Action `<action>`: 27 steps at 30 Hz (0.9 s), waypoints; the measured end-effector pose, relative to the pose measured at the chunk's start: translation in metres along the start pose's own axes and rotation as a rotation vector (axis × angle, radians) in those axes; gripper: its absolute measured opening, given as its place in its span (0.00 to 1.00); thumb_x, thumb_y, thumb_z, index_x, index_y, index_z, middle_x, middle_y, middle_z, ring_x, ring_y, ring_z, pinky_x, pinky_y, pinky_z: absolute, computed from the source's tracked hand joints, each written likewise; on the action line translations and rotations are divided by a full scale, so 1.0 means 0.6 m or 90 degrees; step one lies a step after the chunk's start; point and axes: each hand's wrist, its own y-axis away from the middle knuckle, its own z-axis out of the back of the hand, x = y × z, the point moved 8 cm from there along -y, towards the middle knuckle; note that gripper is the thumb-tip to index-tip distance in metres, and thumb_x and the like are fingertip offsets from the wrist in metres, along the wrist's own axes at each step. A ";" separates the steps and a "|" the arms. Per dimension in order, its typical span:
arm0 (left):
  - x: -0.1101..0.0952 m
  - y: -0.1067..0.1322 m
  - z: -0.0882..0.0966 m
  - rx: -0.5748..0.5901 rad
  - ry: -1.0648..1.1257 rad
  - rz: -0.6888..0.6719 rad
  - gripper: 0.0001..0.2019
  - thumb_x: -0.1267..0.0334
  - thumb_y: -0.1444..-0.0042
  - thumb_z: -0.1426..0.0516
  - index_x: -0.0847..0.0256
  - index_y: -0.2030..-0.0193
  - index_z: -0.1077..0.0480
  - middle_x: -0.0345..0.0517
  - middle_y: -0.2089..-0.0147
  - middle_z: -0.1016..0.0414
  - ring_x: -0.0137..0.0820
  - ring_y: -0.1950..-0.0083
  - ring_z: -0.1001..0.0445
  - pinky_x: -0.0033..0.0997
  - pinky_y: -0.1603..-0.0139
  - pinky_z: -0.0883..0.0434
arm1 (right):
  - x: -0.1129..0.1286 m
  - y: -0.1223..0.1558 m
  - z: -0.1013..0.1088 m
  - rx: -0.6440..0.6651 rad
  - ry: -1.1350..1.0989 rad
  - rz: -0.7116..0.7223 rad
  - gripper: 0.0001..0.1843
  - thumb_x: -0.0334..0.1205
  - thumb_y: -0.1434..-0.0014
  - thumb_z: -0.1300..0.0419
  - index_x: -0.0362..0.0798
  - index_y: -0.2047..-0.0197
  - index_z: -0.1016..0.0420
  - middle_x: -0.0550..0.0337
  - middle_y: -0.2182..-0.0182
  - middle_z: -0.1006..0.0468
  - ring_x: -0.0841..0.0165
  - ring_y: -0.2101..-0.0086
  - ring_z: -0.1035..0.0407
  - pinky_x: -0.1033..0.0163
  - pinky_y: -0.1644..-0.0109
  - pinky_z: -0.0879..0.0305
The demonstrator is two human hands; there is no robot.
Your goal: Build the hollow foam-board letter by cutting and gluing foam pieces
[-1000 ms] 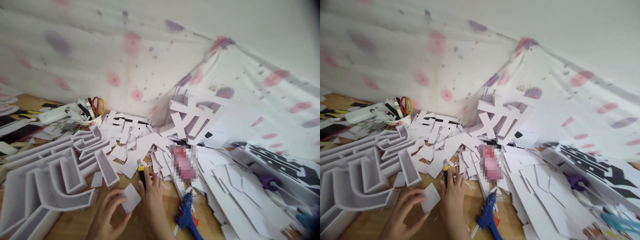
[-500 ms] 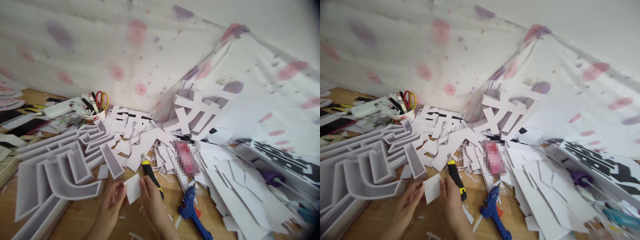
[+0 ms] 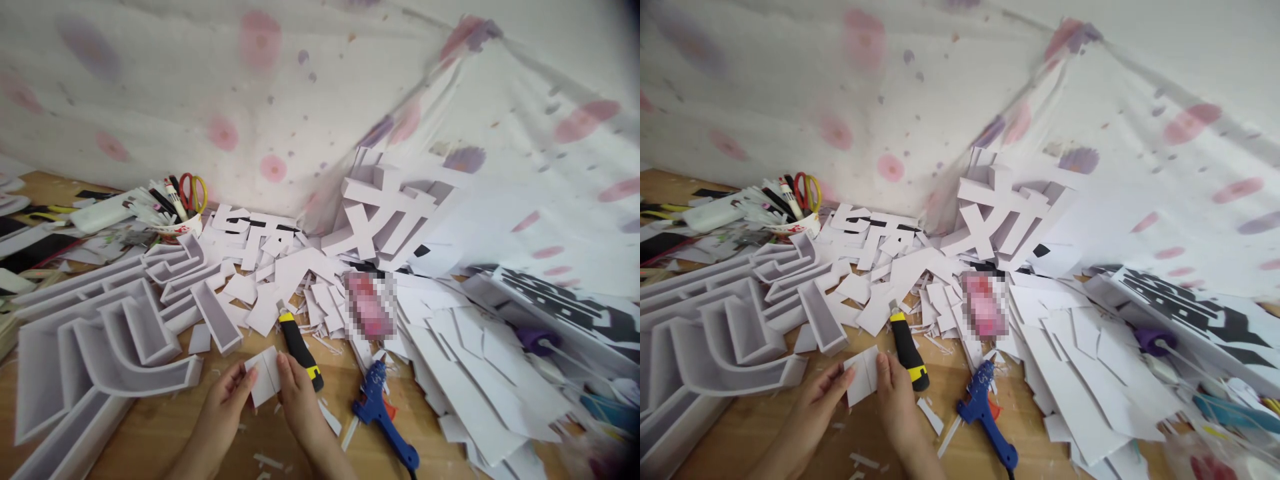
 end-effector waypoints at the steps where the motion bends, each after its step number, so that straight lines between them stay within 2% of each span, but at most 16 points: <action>1: 0.005 -0.002 -0.002 0.006 0.009 0.005 0.24 0.42 0.62 0.38 0.62 0.68 0.28 0.41 0.74 0.26 0.30 0.74 0.32 0.25 0.77 0.35 | -0.005 0.000 -0.003 0.003 -0.018 -0.012 0.32 0.72 0.48 0.58 0.50 0.73 0.40 0.67 0.81 0.43 0.73 0.80 0.47 0.67 0.79 0.50; 6: 0.020 -0.011 -0.011 0.045 0.052 0.014 0.24 0.43 0.58 0.39 0.63 0.63 0.27 0.42 0.72 0.25 0.29 0.74 0.31 0.26 0.76 0.35 | -0.021 0.001 -0.015 0.019 -0.116 -0.065 0.32 0.75 0.52 0.56 0.51 0.74 0.43 0.69 0.84 0.46 0.75 0.84 0.52 0.68 0.83 0.55; 11: 0.018 -0.014 -0.014 0.076 0.072 0.025 0.23 0.44 0.57 0.39 0.62 0.62 0.27 0.43 0.71 0.24 0.30 0.72 0.30 0.25 0.76 0.35 | -0.005 0.004 -0.013 0.065 -0.127 -0.062 0.32 0.73 0.49 0.57 0.50 0.76 0.42 0.69 0.87 0.46 0.75 0.85 0.54 0.68 0.82 0.55; 13: 0.014 -0.014 -0.011 0.069 0.047 0.029 0.22 0.45 0.58 0.38 0.62 0.64 0.27 0.42 0.71 0.24 0.30 0.72 0.30 0.26 0.75 0.33 | 0.011 0.005 -0.001 0.049 -0.066 -0.017 0.31 0.70 0.47 0.56 0.49 0.76 0.40 0.67 0.84 0.43 0.75 0.83 0.50 0.69 0.80 0.52; 17: 0.011 -0.015 -0.005 0.042 0.019 0.044 0.23 0.43 0.64 0.37 0.61 0.68 0.27 0.41 0.73 0.25 0.31 0.73 0.30 0.28 0.75 0.30 | 0.034 0.009 0.020 -0.021 0.176 0.081 0.28 0.61 0.41 0.56 0.46 0.76 0.36 0.63 0.81 0.35 0.73 0.78 0.44 0.69 0.77 0.50; 21: 0.020 -0.018 0.000 0.035 -0.004 0.026 0.21 0.42 0.62 0.38 0.59 0.70 0.27 0.39 0.77 0.27 0.32 0.74 0.30 0.29 0.73 0.29 | 0.038 0.013 0.023 -0.074 0.360 0.131 0.24 0.52 0.38 0.54 0.47 0.79 0.34 0.61 0.82 0.33 0.73 0.80 0.42 0.68 0.77 0.54; 27: 0.025 -0.016 0.008 -0.017 -0.026 0.024 0.23 0.40 0.65 0.38 0.59 0.73 0.26 0.39 0.81 0.28 0.33 0.77 0.30 0.28 0.78 0.30 | 0.036 0.011 0.028 -0.176 0.528 0.210 0.22 0.49 0.38 0.52 0.48 0.79 0.33 0.57 0.81 0.30 0.70 0.78 0.37 0.66 0.75 0.54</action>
